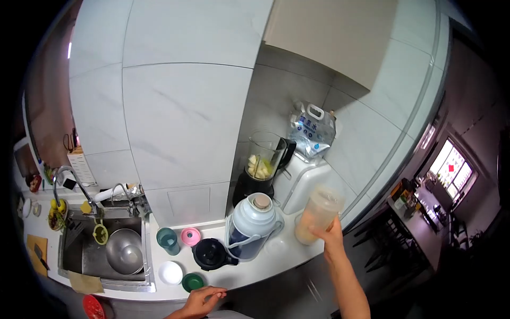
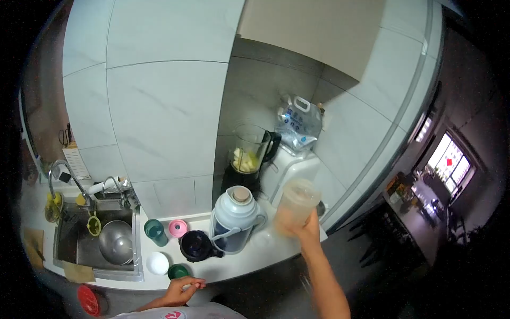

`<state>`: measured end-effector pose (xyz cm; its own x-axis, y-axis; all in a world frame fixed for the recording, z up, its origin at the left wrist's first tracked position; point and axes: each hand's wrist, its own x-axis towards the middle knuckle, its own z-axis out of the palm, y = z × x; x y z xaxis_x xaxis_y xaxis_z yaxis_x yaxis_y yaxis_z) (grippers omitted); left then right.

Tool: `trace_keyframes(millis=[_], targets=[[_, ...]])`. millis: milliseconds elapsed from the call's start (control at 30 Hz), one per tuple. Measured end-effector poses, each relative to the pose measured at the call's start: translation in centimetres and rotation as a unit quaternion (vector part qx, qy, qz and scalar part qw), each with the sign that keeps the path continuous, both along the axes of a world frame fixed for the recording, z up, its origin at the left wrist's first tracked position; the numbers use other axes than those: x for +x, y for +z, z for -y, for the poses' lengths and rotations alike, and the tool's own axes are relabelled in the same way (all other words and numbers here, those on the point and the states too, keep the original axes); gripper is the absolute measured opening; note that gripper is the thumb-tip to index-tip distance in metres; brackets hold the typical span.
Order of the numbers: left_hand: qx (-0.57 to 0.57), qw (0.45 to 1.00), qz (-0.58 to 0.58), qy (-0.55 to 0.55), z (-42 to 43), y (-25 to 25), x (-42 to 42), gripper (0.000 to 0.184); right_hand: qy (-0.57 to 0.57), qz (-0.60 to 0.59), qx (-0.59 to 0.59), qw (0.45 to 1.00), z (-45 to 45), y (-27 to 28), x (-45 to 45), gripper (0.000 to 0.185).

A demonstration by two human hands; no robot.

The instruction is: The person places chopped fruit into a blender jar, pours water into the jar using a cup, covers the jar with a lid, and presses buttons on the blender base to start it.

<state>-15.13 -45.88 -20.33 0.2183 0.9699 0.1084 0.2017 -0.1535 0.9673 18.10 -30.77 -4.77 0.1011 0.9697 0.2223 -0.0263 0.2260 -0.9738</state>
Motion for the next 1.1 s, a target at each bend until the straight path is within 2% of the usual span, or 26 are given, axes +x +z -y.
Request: trace_keyframes(millis=[133, 200, 267, 400, 467, 533, 600, 667, 833, 900, 1033, 1100], targets=[[0.001, 0.999, 0.009, 0.032, -2.3, -1.3, 0.0, 0.021, 0.034, 0.034, 0.023, 0.999, -7.2, 2.6, 0.6, 0.075], [-0.070, 0.990, 0.098, 0.078, -3.6, -2.2, 0.1, 0.021, 0.031, 0.042, 0.031, 0.998, -10.1, 4.0, 0.1, 0.075], [-0.035, 0.991, 0.102, 0.078, -5.1, -1.8, -0.1, 0.020, 0.019, 0.090, 0.040, 0.995, -13.4, 4.4, 0.4, 0.075], [-0.072, 0.981, 0.097, 0.149, -6.5, 0.3, -0.2, 0.019, 0.014, 0.106, 0.031, 0.994, -18.7, 4.8, 1.1, 0.077], [-0.078, 0.975, 0.112, 0.174, -7.3, -0.2, -0.1, 0.019, 0.027, 0.144, 0.025, 0.989, -20.9, 5.2, 1.6, 0.079], [-0.022, 0.969, 0.133, 0.207, -7.3, -1.0, 0.2, 0.019, 0.029, 0.176, 0.014, 0.984, -22.9, 5.6, 2.1, 0.080], [-0.042, 0.959, 0.138, 0.243, -6.9, -1.3, 1.0, 0.019, 0.035, 0.199, 0.000, 0.979, -24.8, 5.5, 2.4, 0.080], [-0.058, 0.939, 0.162, 0.297, -6.6, -1.9, 2.1, 0.018, 0.051, 0.268, 0.045, 0.961, -27.0, 5.5, 3.1, 0.078], [-0.048, 0.918, 0.178, 0.350, -6.7, -2.7, 5.6, 0.018, 0.089, 0.387, 0.043, 0.917, -29.1, 8.1, 3.4, 0.074], [-0.038, 0.919, 0.164, 0.355, -7.1, -1.7, 7.1, 0.019, 0.042, 0.521, 0.084, 0.848, -29.5, 9.1, 3.3, 0.079], [-0.028, 0.919, 0.137, 0.368, -7.6, -1.1, 9.2, 0.020, 0.045, 0.568, 0.105, 0.815, -31.4, 9.2, 4.1, 0.082], [-0.032, 0.916, 0.129, 0.377, -7.8, -1.2, 9.9, 0.020, 0.023, 0.608, 0.126, 0.783, -31.2, 9.8, 3.9, 0.074]])
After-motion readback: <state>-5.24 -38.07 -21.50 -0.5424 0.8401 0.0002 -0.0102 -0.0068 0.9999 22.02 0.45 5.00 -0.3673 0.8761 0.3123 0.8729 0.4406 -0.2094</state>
